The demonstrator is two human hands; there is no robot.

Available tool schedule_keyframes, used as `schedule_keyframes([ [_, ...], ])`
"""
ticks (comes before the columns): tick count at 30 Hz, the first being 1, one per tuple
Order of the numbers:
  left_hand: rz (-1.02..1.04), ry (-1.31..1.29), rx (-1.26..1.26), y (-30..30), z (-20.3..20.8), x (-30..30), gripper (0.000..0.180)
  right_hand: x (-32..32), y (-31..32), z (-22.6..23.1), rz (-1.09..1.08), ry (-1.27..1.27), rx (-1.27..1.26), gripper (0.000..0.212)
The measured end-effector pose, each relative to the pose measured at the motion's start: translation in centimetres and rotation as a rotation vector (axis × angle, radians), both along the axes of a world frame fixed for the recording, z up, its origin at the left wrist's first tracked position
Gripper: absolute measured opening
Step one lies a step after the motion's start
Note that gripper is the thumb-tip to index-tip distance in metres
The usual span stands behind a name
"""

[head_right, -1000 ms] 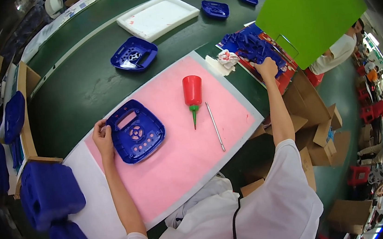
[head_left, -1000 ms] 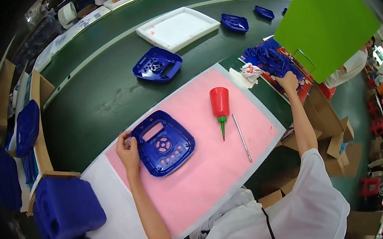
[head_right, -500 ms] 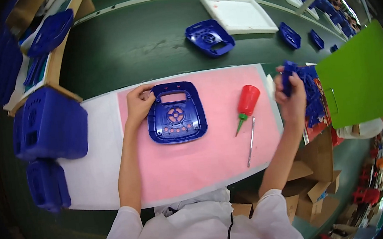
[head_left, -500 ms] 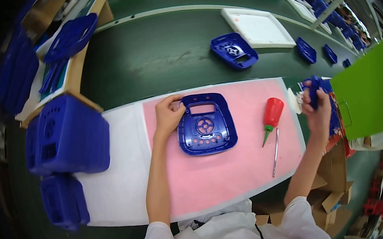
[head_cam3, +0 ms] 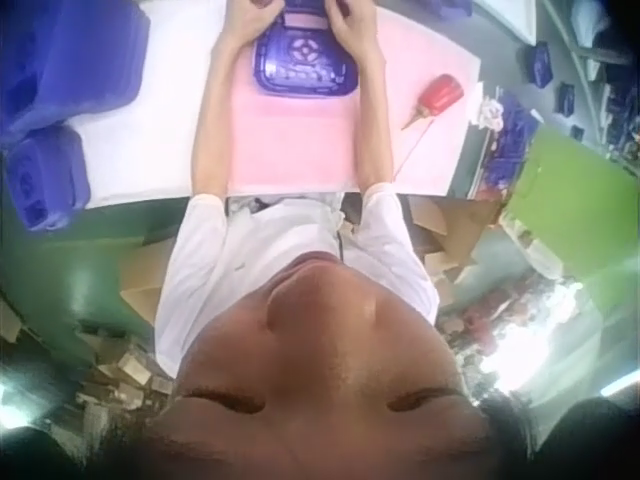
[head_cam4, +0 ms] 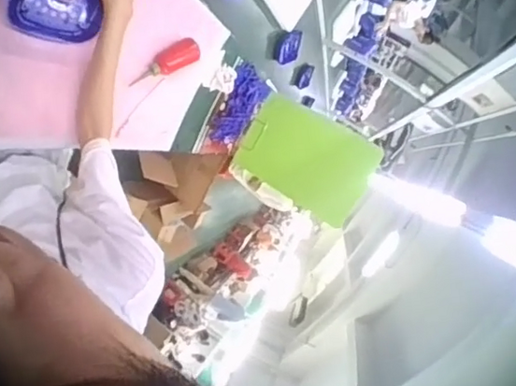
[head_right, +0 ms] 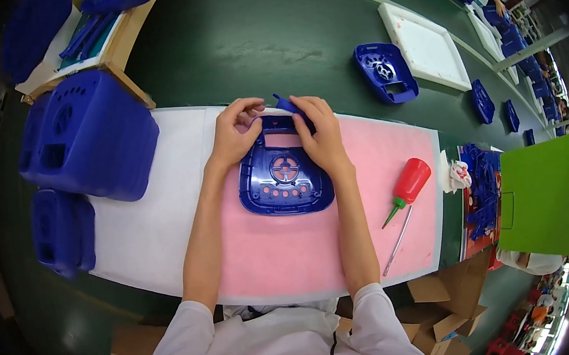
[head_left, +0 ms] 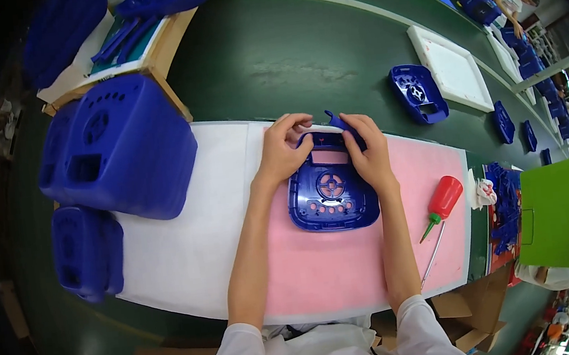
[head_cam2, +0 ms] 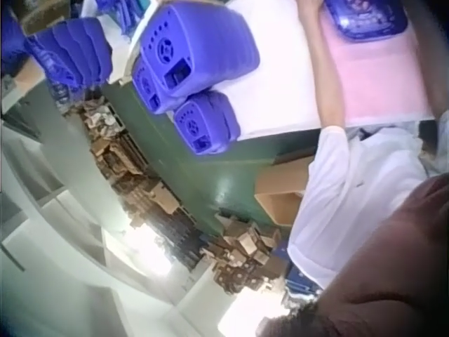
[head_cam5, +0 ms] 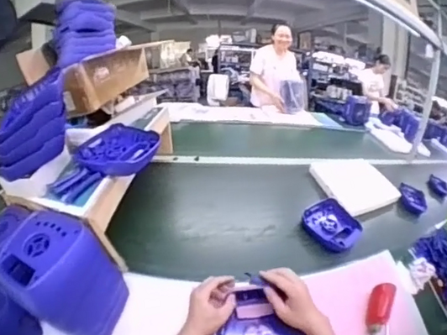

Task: The person applies glue from a bottle to blue plastic casings, then attaches handle components to them by hand.

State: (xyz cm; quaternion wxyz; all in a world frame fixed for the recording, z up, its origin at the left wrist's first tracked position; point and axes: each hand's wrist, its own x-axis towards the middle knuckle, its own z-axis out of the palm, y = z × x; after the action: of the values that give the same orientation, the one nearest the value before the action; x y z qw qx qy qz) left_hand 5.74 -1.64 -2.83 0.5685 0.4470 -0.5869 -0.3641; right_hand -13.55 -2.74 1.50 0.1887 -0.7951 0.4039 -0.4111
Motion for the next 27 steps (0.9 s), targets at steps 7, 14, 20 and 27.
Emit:
schedule_keyframes([
  [7, -0.049, 0.158, 0.096, 0.0, 0.0, -0.9, 0.033, 0.4, -0.1, -1.3, 0.013, 0.015, 0.009, 0.029],
  [14, -0.087, 0.003, 0.125, -0.1, -0.4, -0.5, 0.031, 0.1, 0.1, -1.3, 0.061, 0.034, 0.019, 0.026],
  [20, -0.096, 0.013, 0.093, 0.1, 0.0, -0.7, 0.033, 0.1, -0.1, -1.7, 0.072, 0.058, 0.023, 0.026],
  [27, -0.083, -0.138, 0.17, 0.3, 0.4, -0.4, 0.032, 0.3, 0.2, -1.1, 0.056, 0.043, 0.084, 0.024],
])
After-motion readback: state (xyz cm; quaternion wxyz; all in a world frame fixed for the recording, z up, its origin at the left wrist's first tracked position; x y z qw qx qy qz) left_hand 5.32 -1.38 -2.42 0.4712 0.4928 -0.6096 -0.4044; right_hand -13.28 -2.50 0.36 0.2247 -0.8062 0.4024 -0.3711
